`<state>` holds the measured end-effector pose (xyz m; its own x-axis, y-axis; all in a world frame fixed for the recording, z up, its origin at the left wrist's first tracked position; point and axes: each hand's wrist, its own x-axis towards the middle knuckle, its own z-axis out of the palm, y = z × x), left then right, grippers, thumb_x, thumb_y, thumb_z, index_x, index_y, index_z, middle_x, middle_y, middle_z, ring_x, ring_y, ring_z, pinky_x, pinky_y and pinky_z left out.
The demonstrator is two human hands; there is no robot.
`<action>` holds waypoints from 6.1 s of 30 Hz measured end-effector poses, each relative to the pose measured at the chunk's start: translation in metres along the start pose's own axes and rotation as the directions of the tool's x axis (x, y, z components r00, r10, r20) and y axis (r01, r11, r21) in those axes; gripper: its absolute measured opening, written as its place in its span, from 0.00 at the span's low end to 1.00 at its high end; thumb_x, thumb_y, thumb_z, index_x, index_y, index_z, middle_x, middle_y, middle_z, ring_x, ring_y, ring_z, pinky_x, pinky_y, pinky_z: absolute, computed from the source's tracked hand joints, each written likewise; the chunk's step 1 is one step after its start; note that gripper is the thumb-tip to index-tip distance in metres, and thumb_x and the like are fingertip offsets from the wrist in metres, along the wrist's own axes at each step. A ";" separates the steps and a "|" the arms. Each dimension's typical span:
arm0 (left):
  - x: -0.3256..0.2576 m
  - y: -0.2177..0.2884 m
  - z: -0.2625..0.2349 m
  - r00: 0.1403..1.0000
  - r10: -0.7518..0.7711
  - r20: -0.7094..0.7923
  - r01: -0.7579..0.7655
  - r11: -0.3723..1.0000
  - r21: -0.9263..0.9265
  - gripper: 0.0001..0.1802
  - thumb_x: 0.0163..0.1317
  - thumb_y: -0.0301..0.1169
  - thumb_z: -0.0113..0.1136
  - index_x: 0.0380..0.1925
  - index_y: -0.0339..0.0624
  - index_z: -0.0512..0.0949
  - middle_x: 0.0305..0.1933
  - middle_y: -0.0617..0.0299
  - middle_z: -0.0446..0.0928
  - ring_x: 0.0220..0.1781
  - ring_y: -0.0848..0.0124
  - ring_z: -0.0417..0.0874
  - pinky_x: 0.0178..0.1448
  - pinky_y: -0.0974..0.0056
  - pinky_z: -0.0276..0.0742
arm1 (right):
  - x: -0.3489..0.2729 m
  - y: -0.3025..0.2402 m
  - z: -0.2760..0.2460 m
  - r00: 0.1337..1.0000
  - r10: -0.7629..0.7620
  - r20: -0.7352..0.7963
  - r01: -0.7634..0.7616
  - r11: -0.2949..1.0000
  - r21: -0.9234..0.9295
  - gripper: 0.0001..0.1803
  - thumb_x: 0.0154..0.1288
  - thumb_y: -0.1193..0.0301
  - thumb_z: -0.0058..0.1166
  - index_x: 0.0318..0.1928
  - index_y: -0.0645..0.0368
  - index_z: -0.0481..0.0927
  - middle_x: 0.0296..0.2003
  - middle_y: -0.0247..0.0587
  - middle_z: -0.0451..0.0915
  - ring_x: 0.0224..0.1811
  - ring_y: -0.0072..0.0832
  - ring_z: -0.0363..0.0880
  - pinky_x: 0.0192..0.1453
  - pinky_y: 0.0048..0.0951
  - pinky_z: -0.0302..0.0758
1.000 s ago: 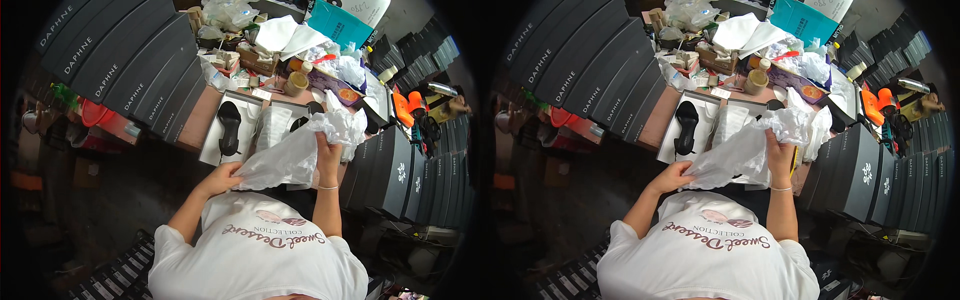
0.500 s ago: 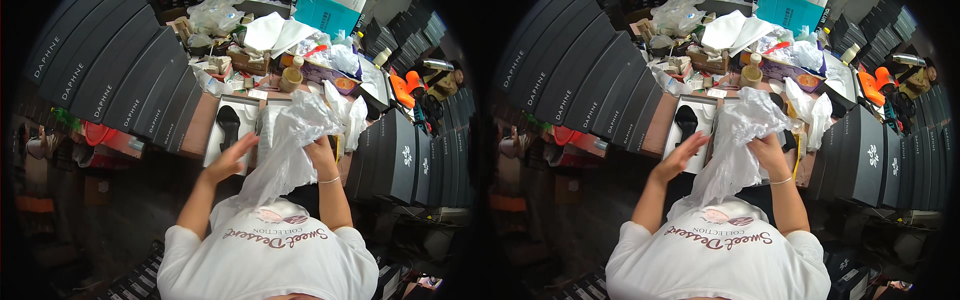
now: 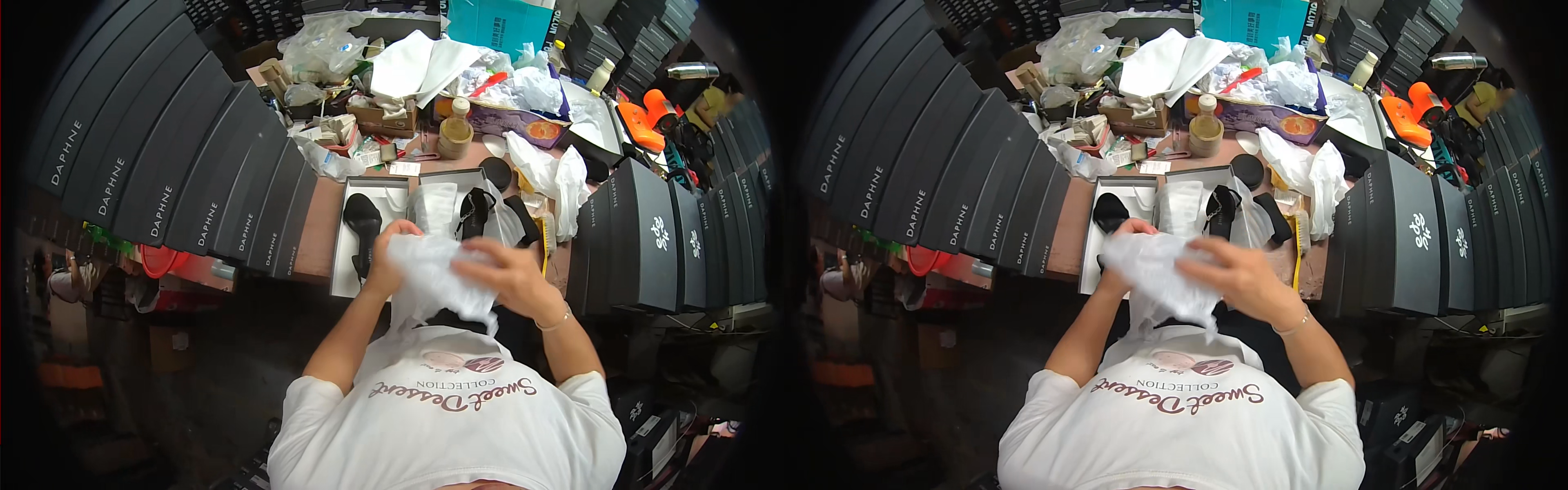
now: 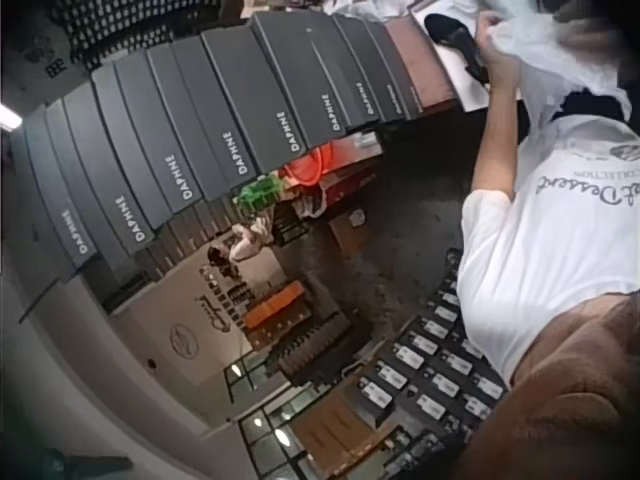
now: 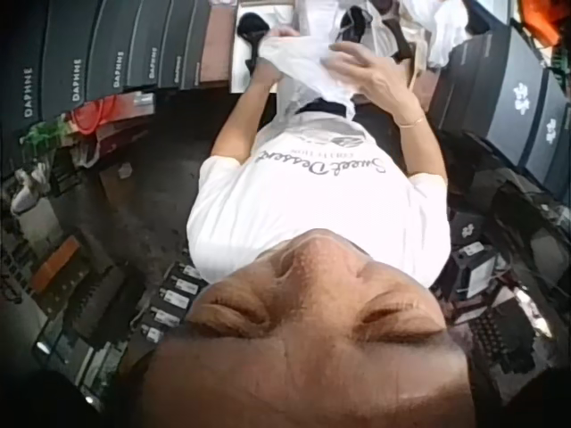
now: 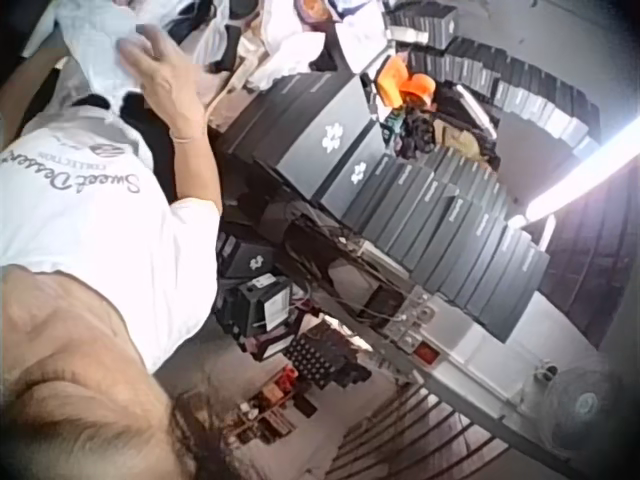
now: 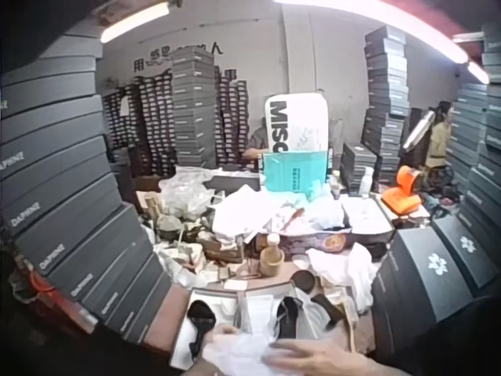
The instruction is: Cleaning high-heeled shoes with a brush and packing them into boxes with tissue paper and foam.
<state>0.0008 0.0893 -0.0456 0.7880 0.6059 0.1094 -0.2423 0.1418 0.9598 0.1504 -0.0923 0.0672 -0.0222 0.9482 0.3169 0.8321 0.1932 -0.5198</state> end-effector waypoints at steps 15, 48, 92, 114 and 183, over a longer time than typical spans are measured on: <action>0.012 0.033 -0.017 0.857 -0.262 0.443 0.344 0.932 -0.113 0.25 0.64 0.29 0.51 0.60 0.33 0.65 0.51 0.59 0.76 0.54 0.72 0.76 0.60 0.66 0.68 | 0.017 0.037 0.033 0.930 0.362 0.067 -0.322 0.710 0.627 0.18 0.54 0.73 0.63 0.46 0.63 0.77 0.36 0.38 0.81 0.40 0.21 0.76 0.47 0.28 0.73; -0.006 0.007 -0.004 0.999 0.027 0.018 -0.032 0.901 0.432 0.18 0.52 0.15 0.58 0.45 0.38 0.77 0.39 0.61 0.81 0.41 0.72 0.82 0.46 0.67 0.76 | 0.006 0.045 0.069 0.932 0.323 0.167 -0.362 0.783 0.505 0.24 0.55 0.74 0.60 0.54 0.61 0.74 0.36 0.41 0.81 0.35 0.27 0.79 0.41 0.29 0.74; -0.079 0.021 0.037 0.855 -0.470 0.218 0.414 0.366 -0.833 0.15 0.69 0.32 0.51 0.54 0.44 0.70 0.55 0.61 0.74 0.56 0.68 0.76 0.61 0.56 0.73 | 0.011 0.027 0.115 0.969 0.179 -0.171 -0.056 0.832 0.552 0.24 0.45 0.74 0.56 0.47 0.63 0.69 0.57 0.49 0.68 0.59 0.48 0.67 0.67 0.37 0.57; -0.082 0.022 0.021 0.947 0.320 -0.004 -0.221 0.664 0.715 0.30 0.63 0.43 0.58 0.62 0.38 0.67 0.61 0.47 0.65 0.59 0.56 0.69 0.61 0.57 0.67 | -0.016 -0.030 0.122 0.882 0.299 0.364 -0.332 -0.155 0.931 0.28 0.70 0.55 0.49 0.61 0.61 0.65 0.55 0.41 0.71 0.57 0.26 0.69 0.62 0.28 0.65; -0.036 0.050 0.003 0.925 -0.381 -0.013 0.342 0.846 -0.409 0.22 0.70 0.43 0.47 0.52 0.36 0.69 0.44 0.56 0.77 0.43 0.69 0.80 0.48 0.64 0.78 | 0.034 -0.014 0.113 0.974 -0.143 -0.176 0.180 0.959 0.218 0.25 0.53 0.50 0.62 0.23 0.59 0.70 0.20 0.40 0.68 0.23 0.39 0.73 0.28 0.35 0.71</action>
<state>-0.0381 0.0727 -0.0009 0.8134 0.5165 -0.2675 -0.1669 0.6477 0.7434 0.0755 -0.0343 -0.0051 -0.0427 0.8517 0.5223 0.6734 0.4107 -0.6147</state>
